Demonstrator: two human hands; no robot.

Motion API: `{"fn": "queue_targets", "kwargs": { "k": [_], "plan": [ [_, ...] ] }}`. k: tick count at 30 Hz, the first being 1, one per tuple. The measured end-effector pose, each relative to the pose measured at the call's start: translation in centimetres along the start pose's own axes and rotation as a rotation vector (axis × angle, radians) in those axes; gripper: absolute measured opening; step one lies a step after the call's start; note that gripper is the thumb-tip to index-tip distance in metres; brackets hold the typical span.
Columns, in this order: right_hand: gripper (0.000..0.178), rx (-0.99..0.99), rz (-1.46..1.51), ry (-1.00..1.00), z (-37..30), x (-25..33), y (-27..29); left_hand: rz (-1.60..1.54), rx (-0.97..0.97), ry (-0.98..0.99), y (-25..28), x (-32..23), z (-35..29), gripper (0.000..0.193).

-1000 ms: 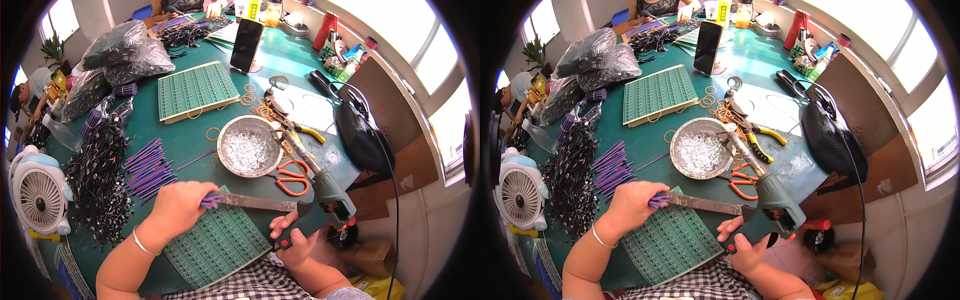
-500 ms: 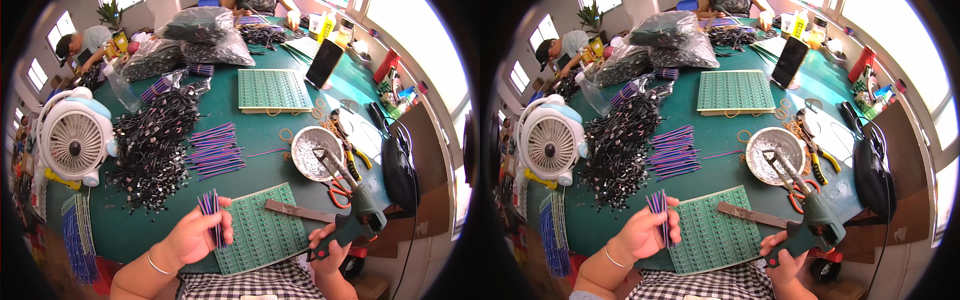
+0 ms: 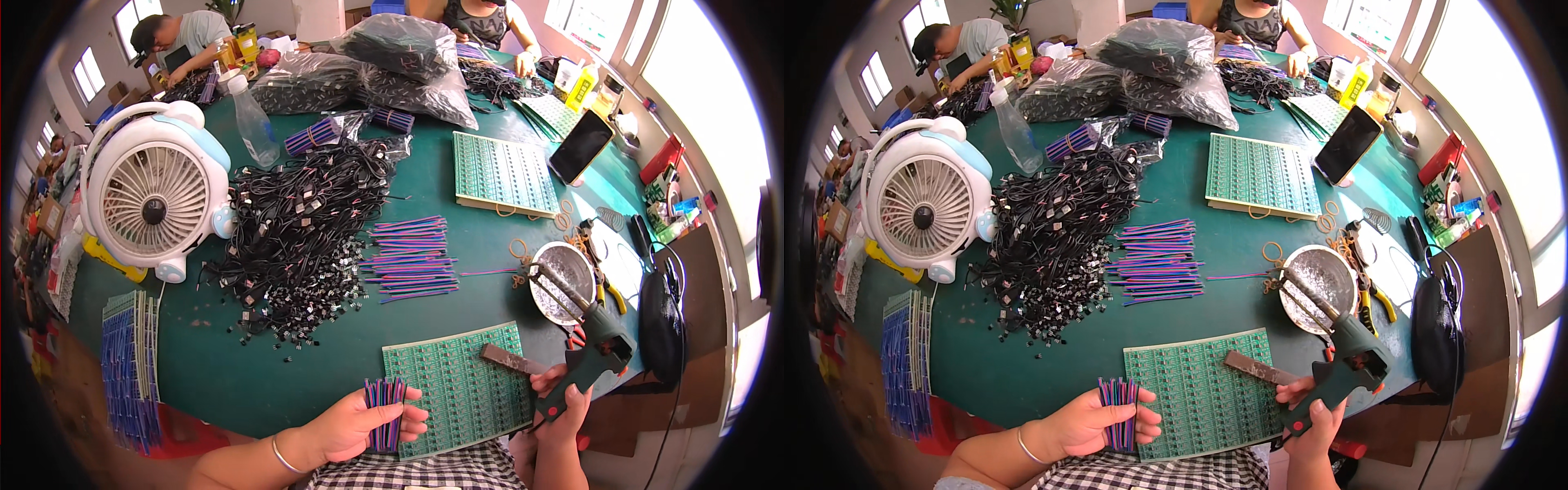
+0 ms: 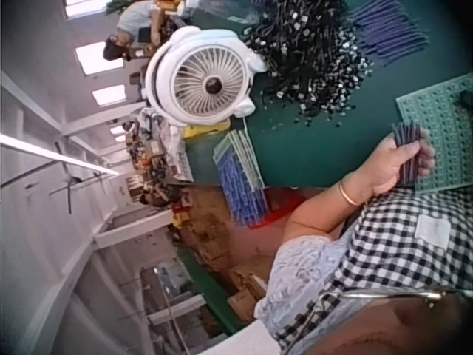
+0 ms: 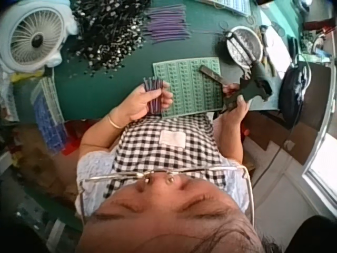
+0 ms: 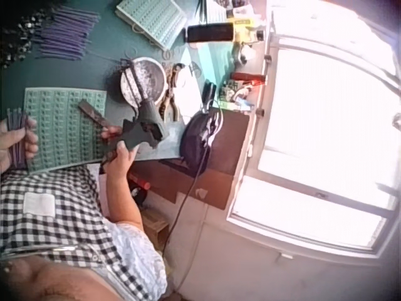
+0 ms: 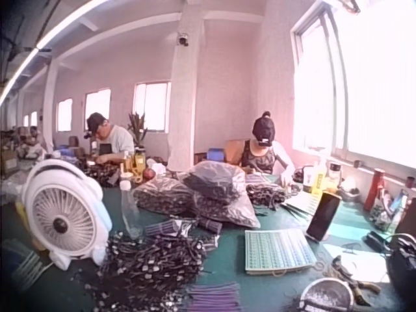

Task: The person solders small electronic components onto a green circuit board at a workbench. This is done using a soldering iron and solder wire.

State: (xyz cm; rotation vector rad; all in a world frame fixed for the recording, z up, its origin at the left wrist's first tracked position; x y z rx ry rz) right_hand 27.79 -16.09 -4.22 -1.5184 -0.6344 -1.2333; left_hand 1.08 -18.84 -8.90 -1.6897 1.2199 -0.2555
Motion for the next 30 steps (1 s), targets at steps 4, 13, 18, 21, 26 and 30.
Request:
{"fn": "queue_targets", "kwargs": {
  "k": [4, 13, 18, 21, 26, 30],
  "plan": [
    [0.044, -0.029, 0.070, 0.029, 0.7, 0.0, 0.2, 0.153, -0.026, -0.143, -0.1, -2.4, -0.3, 0.018],
    [0.048, -0.022, -0.176, 0.134, 2.3, 2.4, 2.6, 1.155, -0.202, -0.905, -2.3, -9.5, -3.5, 0.013],
    [0.046, 0.130, -0.202, 0.308, 0.1, 5.9, 0.6, 0.947, -0.226, -0.531, -0.1, -8.0, -1.4, 0.020],
    [0.046, 0.128, -0.217, 0.262, -1.3, 5.4, -2.3, 0.949, -0.192, -0.467, -0.7, -8.1, -1.3, 0.024],
    [0.036, 0.280, -0.050, -0.439, -5.8, -1.1, -2.1, 0.673, -0.061, -0.416, -0.7, -7.6, -1.1, 0.028],
    [0.032, 0.282, -0.147, -0.560, -8.1, -3.1, -1.6, 0.346, -0.178, -0.312, 0.6, -7.7, -1.3, 0.025]
  ]
}}
Point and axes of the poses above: each hand's wrist, its own z-axis towards the middle knuckle, its own y-axis out of the back of the hand, x = y × z, the point moved 10 cm from there along z, towards the middle knuckle, and after that the axes turned 2 degrees about y, right-handed, at the moved point
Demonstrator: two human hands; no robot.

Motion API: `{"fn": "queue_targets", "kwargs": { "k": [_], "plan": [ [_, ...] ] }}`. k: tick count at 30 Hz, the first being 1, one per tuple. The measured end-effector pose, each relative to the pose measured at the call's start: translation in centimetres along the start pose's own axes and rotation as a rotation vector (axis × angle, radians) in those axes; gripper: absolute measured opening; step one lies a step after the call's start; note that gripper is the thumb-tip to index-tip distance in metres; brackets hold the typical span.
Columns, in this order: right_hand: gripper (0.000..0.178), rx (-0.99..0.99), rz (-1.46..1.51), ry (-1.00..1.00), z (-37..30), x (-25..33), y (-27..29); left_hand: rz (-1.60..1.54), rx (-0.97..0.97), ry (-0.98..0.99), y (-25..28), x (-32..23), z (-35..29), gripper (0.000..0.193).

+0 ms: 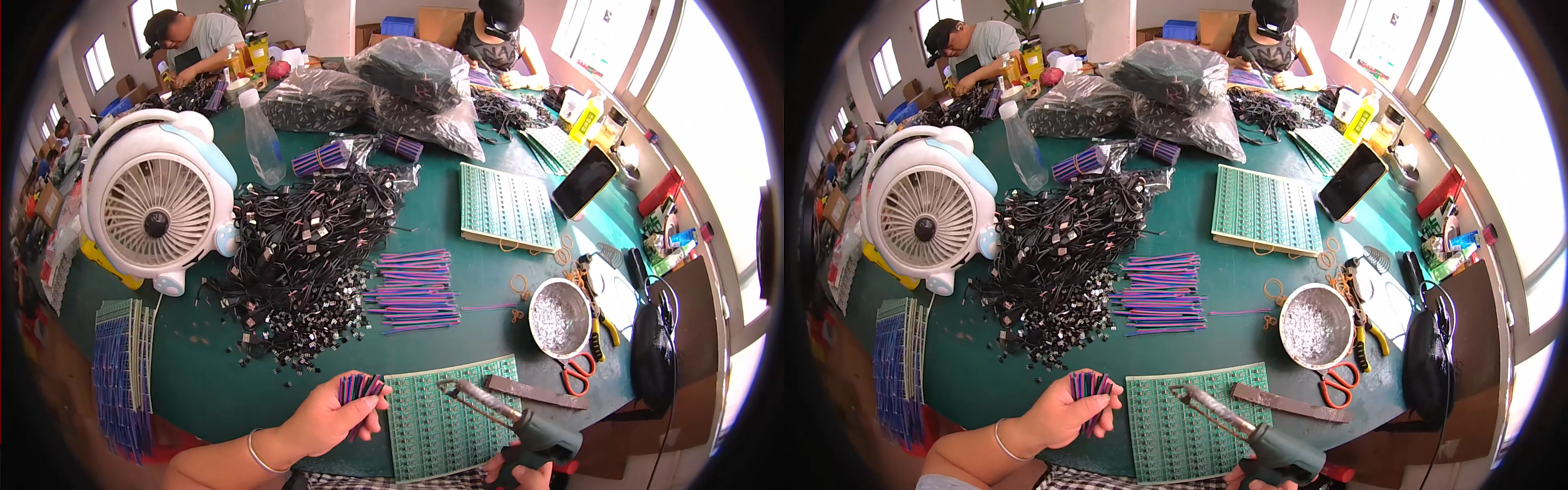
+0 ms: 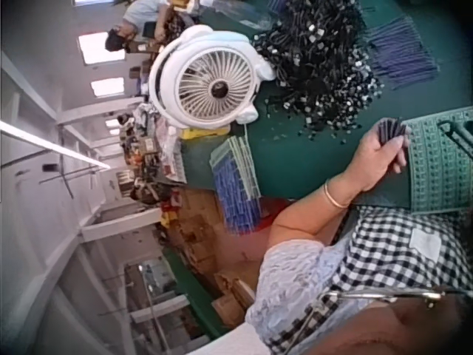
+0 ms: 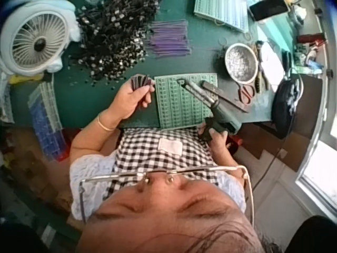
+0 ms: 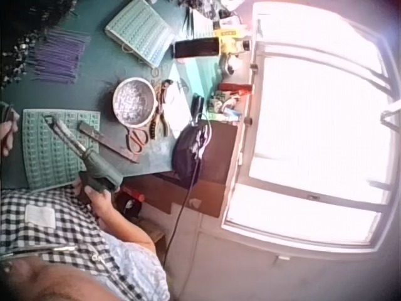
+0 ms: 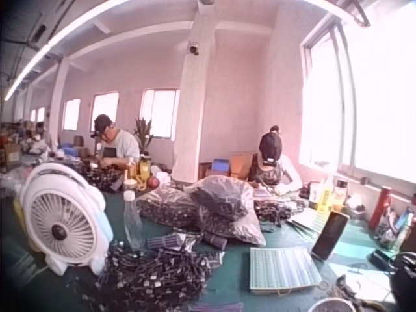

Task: The person solders small electronic components onto a green circuit board at a workbench. This is done using a soldering iron and solder wire.

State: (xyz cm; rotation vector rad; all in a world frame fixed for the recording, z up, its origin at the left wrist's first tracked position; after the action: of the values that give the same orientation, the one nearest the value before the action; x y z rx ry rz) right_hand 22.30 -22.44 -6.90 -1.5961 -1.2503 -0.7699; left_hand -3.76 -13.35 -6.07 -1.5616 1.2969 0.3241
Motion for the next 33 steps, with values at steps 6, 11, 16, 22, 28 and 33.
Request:
{"fn": "queue_targets", "kwargs": {
  "k": [6, 11, 16, 22, 28, 33],
  "plan": [
    [0.035, 0.170, -0.248, -0.004, -0.3, 0.2, -1.0, 1.437, -0.102, -0.921, -3.9, -7.2, -2.4, 0.021],
    [0.046, 0.018, -0.011, -0.019, 1.2, 3.6, -3.1, 1.663, -0.129, -1.016, -4.6, -6.3, -1.6, 0.019],
    [0.047, 0.136, -0.368, 0.049, 1.9, 1.7, -3.1, 1.723, -0.133, -0.926, -3.8, -4.8, -1.0, 0.020],
    [0.045, 0.103, -0.360, 0.046, 2.4, 1.0, -4.2, 1.725, -0.154, -0.926, -3.0, -5.0, -0.8, 0.021],
    [0.027, 0.129, -0.657, 0.233, 1.7, 2.1, -5.0, 1.729, -0.162, -0.972, -3.2, -5.5, -0.9, 0.020],
    [0.015, 0.175, -0.778, 0.137, 1.8, 2.1, -5.9, 1.707, -0.134, -0.964, -2.8, -5.4, -0.7, 0.022]
  ]
}}
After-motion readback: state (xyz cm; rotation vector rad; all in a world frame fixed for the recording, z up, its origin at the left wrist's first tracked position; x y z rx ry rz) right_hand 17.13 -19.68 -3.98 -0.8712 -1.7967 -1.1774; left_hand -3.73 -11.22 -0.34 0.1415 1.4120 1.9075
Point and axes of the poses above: each hand's wrist, its own z-axis towards the middle knuckle, its own y-axis out of the back of the hand, x = y × z, the point moved 10 cm from there along z, towards the middle knuckle, and after that the axes turned 2 degrees about y, right-handed, at the moved point
